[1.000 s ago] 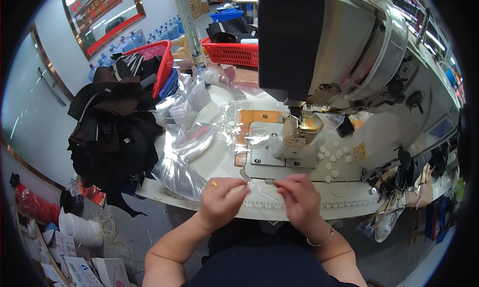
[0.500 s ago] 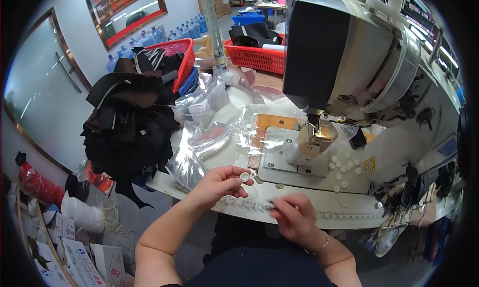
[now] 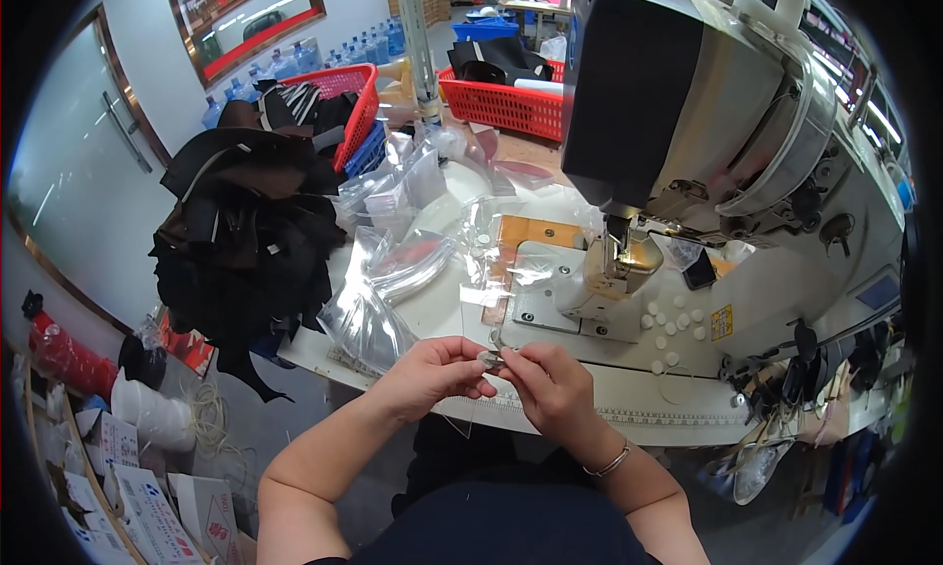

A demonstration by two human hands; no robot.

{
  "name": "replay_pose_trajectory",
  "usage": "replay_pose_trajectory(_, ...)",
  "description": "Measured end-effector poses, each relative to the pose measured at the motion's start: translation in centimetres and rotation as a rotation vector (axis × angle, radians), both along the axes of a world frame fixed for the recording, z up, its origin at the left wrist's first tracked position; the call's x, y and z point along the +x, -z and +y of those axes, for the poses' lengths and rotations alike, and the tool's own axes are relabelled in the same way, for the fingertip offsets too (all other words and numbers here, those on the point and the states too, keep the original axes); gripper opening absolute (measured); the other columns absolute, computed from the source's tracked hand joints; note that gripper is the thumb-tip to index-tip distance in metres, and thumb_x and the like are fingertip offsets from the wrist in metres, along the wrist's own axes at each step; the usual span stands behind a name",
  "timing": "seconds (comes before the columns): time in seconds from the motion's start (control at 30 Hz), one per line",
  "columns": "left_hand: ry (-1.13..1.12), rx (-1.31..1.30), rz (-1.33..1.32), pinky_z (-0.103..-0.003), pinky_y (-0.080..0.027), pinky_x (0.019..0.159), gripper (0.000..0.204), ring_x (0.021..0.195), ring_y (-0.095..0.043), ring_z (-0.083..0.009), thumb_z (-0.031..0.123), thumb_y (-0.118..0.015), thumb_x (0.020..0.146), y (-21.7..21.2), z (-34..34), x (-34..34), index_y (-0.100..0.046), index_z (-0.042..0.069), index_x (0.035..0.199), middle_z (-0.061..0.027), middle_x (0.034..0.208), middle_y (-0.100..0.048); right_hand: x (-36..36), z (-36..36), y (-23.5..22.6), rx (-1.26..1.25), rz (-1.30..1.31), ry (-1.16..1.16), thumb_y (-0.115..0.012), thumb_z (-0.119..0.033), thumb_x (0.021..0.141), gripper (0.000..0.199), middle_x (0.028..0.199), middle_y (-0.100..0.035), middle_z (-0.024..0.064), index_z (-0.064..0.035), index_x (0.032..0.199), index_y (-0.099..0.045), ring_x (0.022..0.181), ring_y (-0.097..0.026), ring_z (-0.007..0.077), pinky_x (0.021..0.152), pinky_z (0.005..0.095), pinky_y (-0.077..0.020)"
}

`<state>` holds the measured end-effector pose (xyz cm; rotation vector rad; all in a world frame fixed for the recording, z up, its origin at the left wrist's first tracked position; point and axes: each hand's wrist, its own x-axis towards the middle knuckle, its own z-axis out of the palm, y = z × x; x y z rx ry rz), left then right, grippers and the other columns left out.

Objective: Stitch small circular components onto a base material using an industrial sewing machine.

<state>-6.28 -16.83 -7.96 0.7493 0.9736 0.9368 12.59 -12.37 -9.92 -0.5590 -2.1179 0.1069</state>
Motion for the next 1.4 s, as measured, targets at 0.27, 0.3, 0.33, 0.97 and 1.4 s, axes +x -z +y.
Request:
replay_pose_trajectory(0.27,0.023,0.009,0.019,-0.022,-0.048,0.068,0.020,0.076,-0.061,-0.0125,0.012,-0.054,0.086,0.1,0.3,0.3,-0.053,-0.001,0.101,-0.0068,0.093,-0.062,0.5,0.6,-0.2,-0.175,0.066,-0.059,-0.066,-0.004,0.070,0.020,0.080,-0.055,0.0070,-0.0047,0.089,-0.062,0.063,-0.056,0.0212,0.054,0.0284,-0.0469)
replay_pose_trajectory(0.3,-0.003,0.020,0.021,-0.022,-0.048,0.067,0.020,0.076,-0.061,-0.0126,0.013,-0.055,0.086,0.0,0.3,0.4,-0.053,-0.001,0.100,-0.0071,0.092,-0.062,0.5,0.6,-0.1,-0.174,0.067,-0.063,-0.066,-0.004,0.070,0.020,0.080,-0.055,0.0070,-0.0047,0.089,-0.062,0.063,-0.056,0.0212,0.054,0.0284,-0.0469)
replay_pose_trajectory(0.33,-0.030,0.032,0.023,-0.022,-0.048,0.067,0.020,0.075,-0.061,-0.0126,0.014,-0.056,0.086,-0.1,0.4,0.4,-0.054,-0.001,0.099,-0.0074,0.090,-0.062,0.6,0.5,-0.1,-0.220,0.138,-0.048,-0.066,-0.005,0.072,0.019,0.081,-0.055,0.0077,-0.0041,0.090,-0.061,0.063,-0.055,0.0211,0.054,0.0285,-0.0469)
replay_pose_trajectory(0.97,-0.217,0.177,0.256,-0.025,-0.045,0.067,0.030,0.084,-0.057,-0.0136,0.022,-0.059,0.082,-4.2,10.9,-1.7,-0.047,0.011,0.107,-0.0023,0.093,-0.055,4.0,0.5,3.5,-0.743,0.283,-0.026,-0.067,-0.003,0.071,0.021,0.077,-0.055,0.0043,-0.0042,0.091,-0.059,0.055,-0.044,0.0084,0.050,0.0207,-0.0375)
replay_pose_trajectory(1.4,-0.369,0.383,1.279,-0.038,-0.050,0.075,0.048,0.086,-0.059,-0.0365,0.008,-0.071,0.065,6.4,20.8,-0.3,-0.045,-0.005,0.103,-0.0236,0.094,-0.052,7.8,-1.0,4.9,-0.857,0.208,0.182,-0.065,-0.005,0.075,0.013,0.073,-0.060,0.0058,-0.0012,0.086,-0.061,0.061,-0.055,0.0086,0.057,0.0206,-0.0441)
